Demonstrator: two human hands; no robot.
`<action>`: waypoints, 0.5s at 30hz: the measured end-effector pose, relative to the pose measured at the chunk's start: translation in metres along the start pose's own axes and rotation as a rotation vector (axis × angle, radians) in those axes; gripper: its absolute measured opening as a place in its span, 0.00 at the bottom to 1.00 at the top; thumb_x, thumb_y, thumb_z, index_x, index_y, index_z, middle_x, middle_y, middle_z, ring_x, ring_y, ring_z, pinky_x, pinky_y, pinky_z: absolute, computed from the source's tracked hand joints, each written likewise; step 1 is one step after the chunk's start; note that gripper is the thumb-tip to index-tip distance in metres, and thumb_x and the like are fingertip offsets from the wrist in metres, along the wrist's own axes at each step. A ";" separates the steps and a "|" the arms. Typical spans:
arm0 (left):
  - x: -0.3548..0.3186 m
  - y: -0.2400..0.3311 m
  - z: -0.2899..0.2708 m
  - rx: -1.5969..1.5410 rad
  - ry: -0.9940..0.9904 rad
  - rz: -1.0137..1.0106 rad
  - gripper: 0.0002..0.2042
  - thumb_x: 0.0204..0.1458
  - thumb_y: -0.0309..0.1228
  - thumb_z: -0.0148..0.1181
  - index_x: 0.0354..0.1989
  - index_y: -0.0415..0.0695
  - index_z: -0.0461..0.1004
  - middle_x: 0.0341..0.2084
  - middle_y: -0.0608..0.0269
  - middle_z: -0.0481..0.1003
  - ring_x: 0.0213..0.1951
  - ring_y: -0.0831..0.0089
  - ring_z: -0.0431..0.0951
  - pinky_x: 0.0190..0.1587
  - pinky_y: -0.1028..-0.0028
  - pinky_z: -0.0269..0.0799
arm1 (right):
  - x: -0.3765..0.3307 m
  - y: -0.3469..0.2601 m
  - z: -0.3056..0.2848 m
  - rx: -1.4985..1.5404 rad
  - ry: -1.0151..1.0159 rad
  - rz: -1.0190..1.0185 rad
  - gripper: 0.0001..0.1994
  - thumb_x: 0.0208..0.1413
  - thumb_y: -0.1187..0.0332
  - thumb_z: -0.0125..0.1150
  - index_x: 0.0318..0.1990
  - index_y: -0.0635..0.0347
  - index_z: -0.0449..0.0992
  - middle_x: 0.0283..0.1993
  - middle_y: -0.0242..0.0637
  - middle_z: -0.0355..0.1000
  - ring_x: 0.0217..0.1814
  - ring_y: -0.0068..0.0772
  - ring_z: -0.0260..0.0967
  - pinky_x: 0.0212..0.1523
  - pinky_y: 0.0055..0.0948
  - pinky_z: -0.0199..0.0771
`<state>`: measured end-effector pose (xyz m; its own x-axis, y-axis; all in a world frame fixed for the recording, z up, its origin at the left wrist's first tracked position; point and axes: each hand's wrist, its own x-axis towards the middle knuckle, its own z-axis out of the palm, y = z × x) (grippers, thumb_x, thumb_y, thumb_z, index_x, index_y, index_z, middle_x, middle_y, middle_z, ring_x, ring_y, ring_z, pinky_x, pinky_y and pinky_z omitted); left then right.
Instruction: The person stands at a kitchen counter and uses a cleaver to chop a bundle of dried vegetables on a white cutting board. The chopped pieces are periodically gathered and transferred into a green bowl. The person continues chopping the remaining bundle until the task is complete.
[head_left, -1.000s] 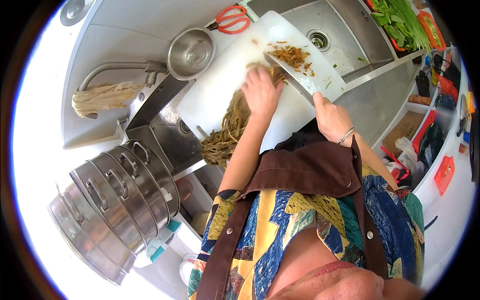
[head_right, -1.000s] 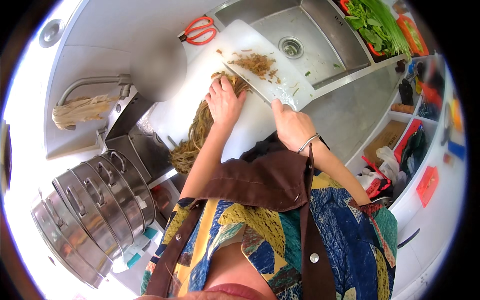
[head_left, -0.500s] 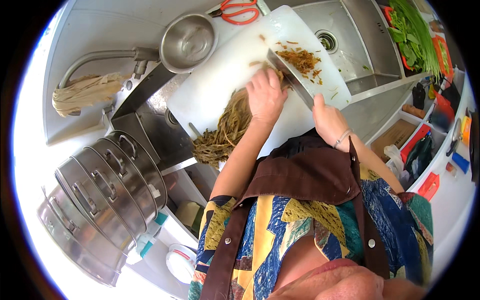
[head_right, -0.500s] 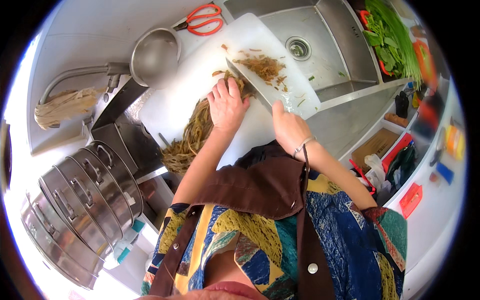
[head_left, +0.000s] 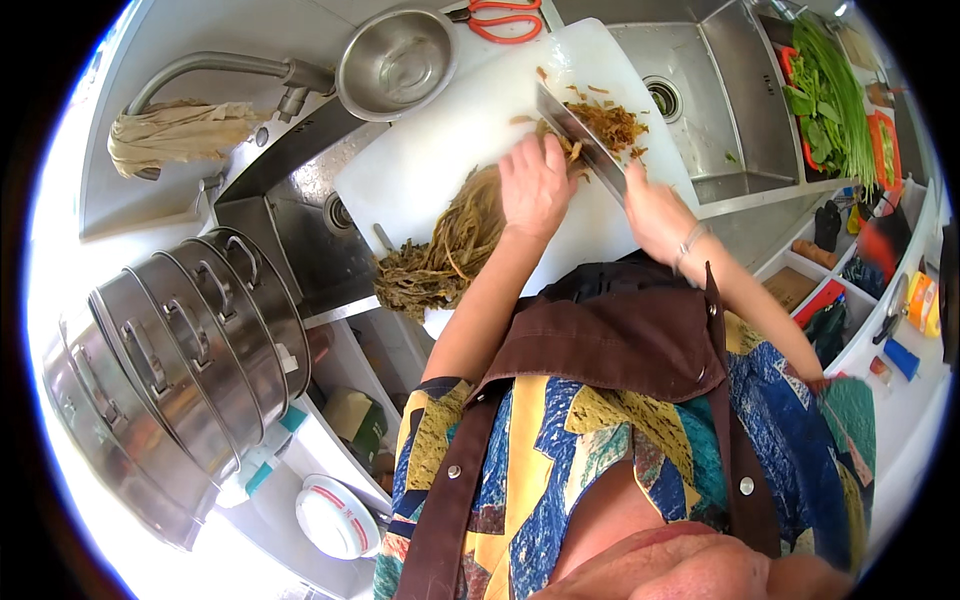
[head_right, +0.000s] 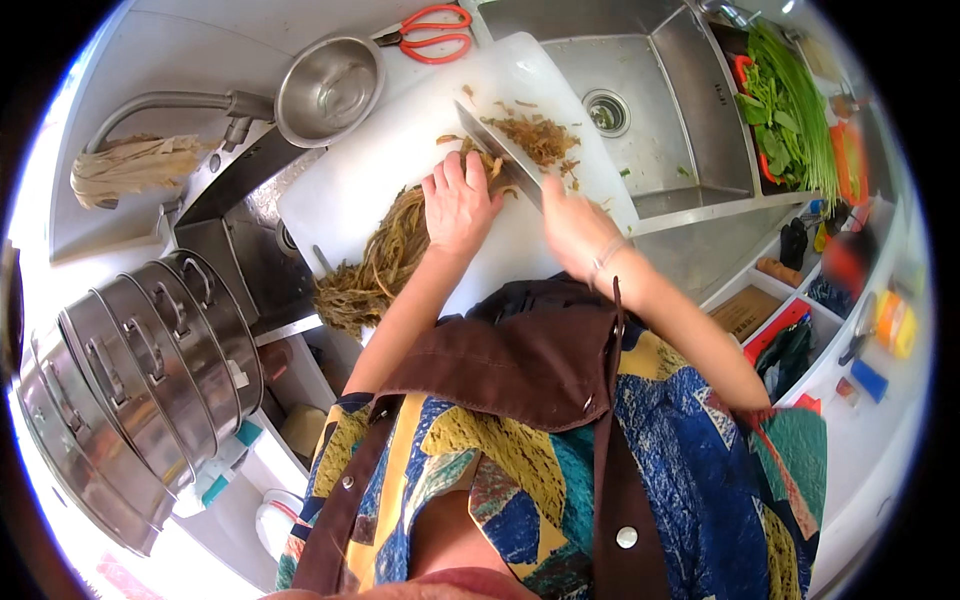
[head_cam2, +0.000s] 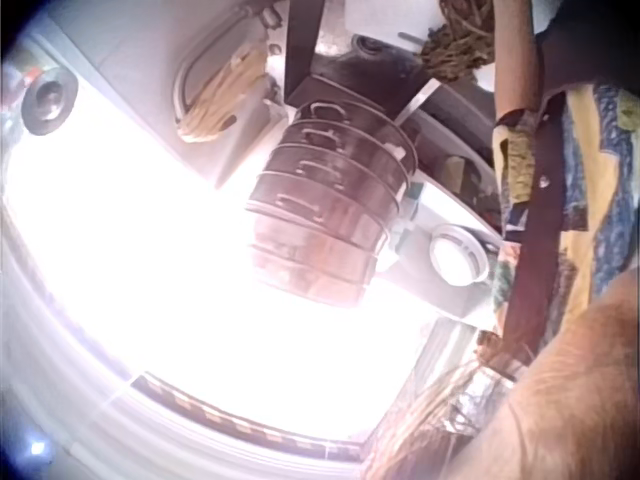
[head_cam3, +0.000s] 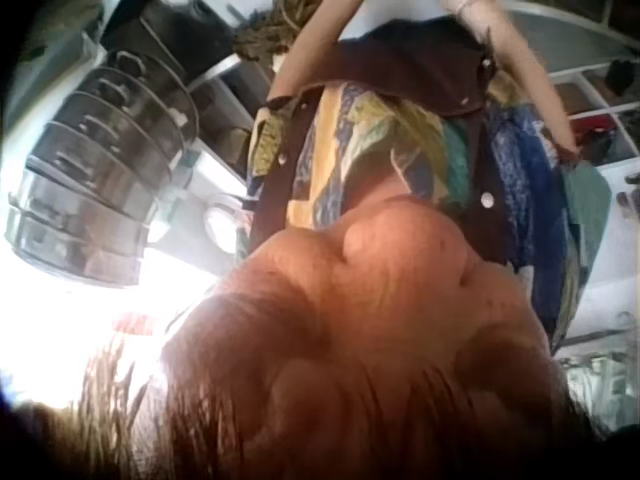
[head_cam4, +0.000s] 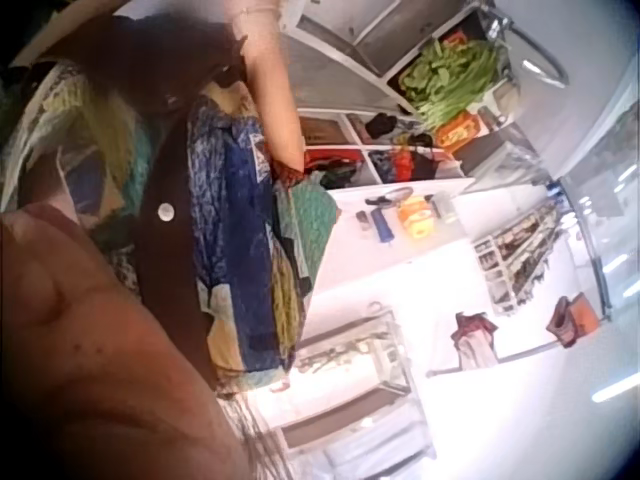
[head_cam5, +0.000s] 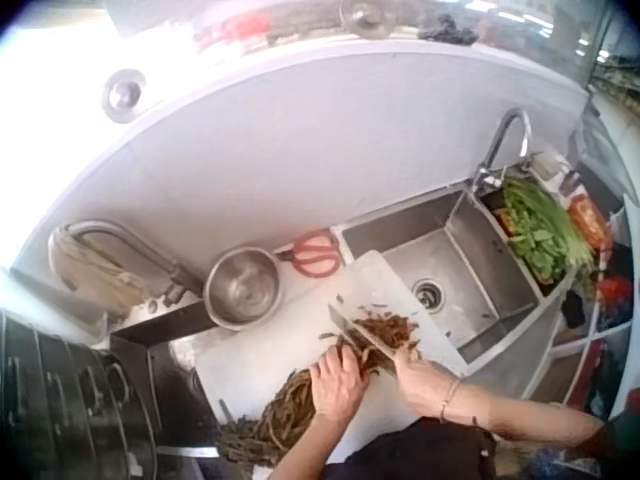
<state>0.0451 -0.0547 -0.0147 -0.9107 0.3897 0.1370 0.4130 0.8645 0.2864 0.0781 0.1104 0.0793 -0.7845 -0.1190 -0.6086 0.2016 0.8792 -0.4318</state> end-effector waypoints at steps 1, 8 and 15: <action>0.001 0.002 -0.001 0.003 0.009 0.017 0.34 0.36 0.38 0.68 0.52 0.39 0.60 0.47 0.48 0.63 0.47 0.54 0.65 0.49 0.58 0.60 | -0.008 0.012 0.016 0.028 0.056 -0.012 0.14 0.53 0.76 0.39 0.47 0.74 0.55 0.30 0.64 0.70 0.36 0.62 0.71 0.38 0.51 0.68; 0.000 0.002 0.003 0.041 0.023 0.029 0.34 0.35 0.38 0.68 0.52 0.39 0.61 0.46 0.49 0.63 0.46 0.54 0.65 0.47 0.58 0.60 | 0.051 -0.011 0.020 0.088 0.271 -0.103 0.08 0.51 0.76 0.44 0.38 0.70 0.57 0.29 0.62 0.71 0.34 0.62 0.71 0.35 0.51 0.70; 0.002 0.000 0.000 0.044 0.002 0.006 0.33 0.37 0.39 0.67 0.52 0.39 0.61 0.47 0.50 0.62 0.48 0.54 0.64 0.48 0.59 0.60 | 0.023 0.017 0.019 0.011 0.185 -0.058 0.10 0.50 0.78 0.41 0.41 0.70 0.57 0.30 0.63 0.71 0.36 0.64 0.70 0.37 0.52 0.69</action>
<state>0.0430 -0.0539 -0.0149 -0.9080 0.3945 0.1408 0.4180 0.8752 0.2434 0.0746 0.1140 0.0448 -0.8892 -0.0817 -0.4502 0.1587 0.8678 -0.4708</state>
